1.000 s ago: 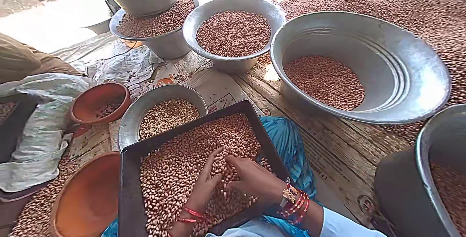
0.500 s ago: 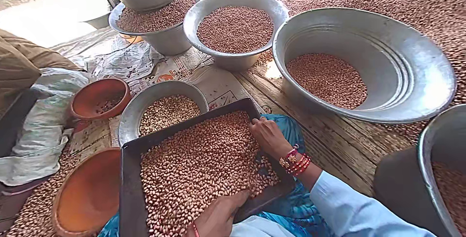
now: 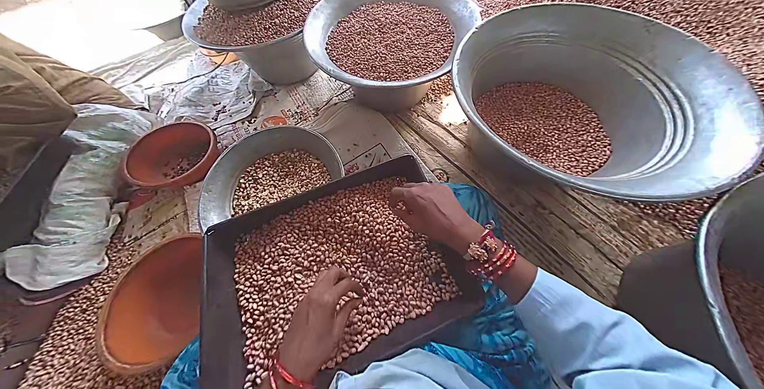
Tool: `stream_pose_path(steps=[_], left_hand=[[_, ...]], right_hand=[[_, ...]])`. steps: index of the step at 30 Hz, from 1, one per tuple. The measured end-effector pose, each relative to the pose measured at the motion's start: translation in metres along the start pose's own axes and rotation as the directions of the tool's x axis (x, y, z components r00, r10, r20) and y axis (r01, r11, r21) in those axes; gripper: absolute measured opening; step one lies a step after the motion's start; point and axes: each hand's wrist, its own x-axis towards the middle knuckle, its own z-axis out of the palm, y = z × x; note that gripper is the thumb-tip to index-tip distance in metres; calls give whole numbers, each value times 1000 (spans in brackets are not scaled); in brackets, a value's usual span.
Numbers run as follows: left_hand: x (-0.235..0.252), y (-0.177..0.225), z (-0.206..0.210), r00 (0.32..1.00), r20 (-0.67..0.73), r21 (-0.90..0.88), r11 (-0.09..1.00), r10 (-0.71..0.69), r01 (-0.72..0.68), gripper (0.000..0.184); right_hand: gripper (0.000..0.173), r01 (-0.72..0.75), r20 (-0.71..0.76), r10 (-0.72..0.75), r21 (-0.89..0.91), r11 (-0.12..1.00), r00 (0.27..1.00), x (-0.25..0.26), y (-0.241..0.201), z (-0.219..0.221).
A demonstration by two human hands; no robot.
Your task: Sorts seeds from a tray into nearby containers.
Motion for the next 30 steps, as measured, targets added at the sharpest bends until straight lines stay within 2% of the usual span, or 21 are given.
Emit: stream_pose_path(steps=[1, 2, 3, 4, 5, 6, 8, 9, 11, 13, 16, 18, 20, 23, 27, 30], left_hand=[[-3, 7, 6, 998, 51, -11, 1000, 27, -27, 10], [-5, 14, 11, 995, 93, -3, 999, 44, -44, 9], [-6, 18, 15, 992, 115, 19, 998, 56, -58, 8], [-6, 20, 19, 991, 120, 47, 996, 65, -71, 8], [-6, 21, 23, 990, 117, 82, 993, 74, -84, 8], [-6, 21, 26, 989, 121, 107, 990, 82, -95, 8], [-4, 22, 29, 984, 148, 147, 982, 95, -117, 8], [-4, 22, 29, 981, 168, 160, 979, 98, -125, 9], [-4, 23, 30, 976, 187, 191, 971, 110, -146, 8], [-4, 23, 32, 972, 191, 207, 963, 135, -174, 7], [-4, 18, 31, 974, 181, 139, 977, 135, -161, 9], [-3, 10, 25, 990, 132, 44, 997, 53, -59, 16], [1, 2, 11, 997, 24, -18, 997, -80, 80, 23], [5, -12, -7, 983, -102, 57, 986, -153, 159, 22], [3, -10, -9, 982, -41, 60, 981, -182, 184, 18], [2, -2, -2, 985, -62, 67, 984, -163, 167, 17]], right_hand=[[23, 47, -225, -27, 83, 995, 974, 0, -3, 0], [21, 99, -440, -45, 101, 990, 897, 0, -6, 1], [17, 132, -565, -55, 96, 987, 823, -1, -9, 0], [16, 148, -604, -61, 95, 985, 795, -5, -10, -2], [15, 151, -571, -65, 104, 983, 819, -12, -9, -4], [15, 138, -477, -67, 114, 984, 876, -21, -8, -4], [17, 48, -193, -27, 105, 993, 981, -39, -4, -3], [18, -13, -41, 16, 73, 997, 999, -45, -3, 0], [20, -78, 184, 83, -35, 996, 979, -56, 0, 10], [18, -64, 286, 101, -136, 989, 953, -65, 3, 25], [17, -23, 302, 89, -215, 976, 949, -75, 2, 42], [18, -14, 263, 77, -233, 972, 962, -77, 2, 49], [20, -35, 233, 91, -233, 972, 968, -76, 2, 51], [22, -61, 219, 114, -234, 970, 969, -73, -2, 54], [22, -65, 217, 120, -245, 967, 969, -72, -4, 55], [21, -76, 193, 124, -240, 968, 973, -74, -3, 55]])
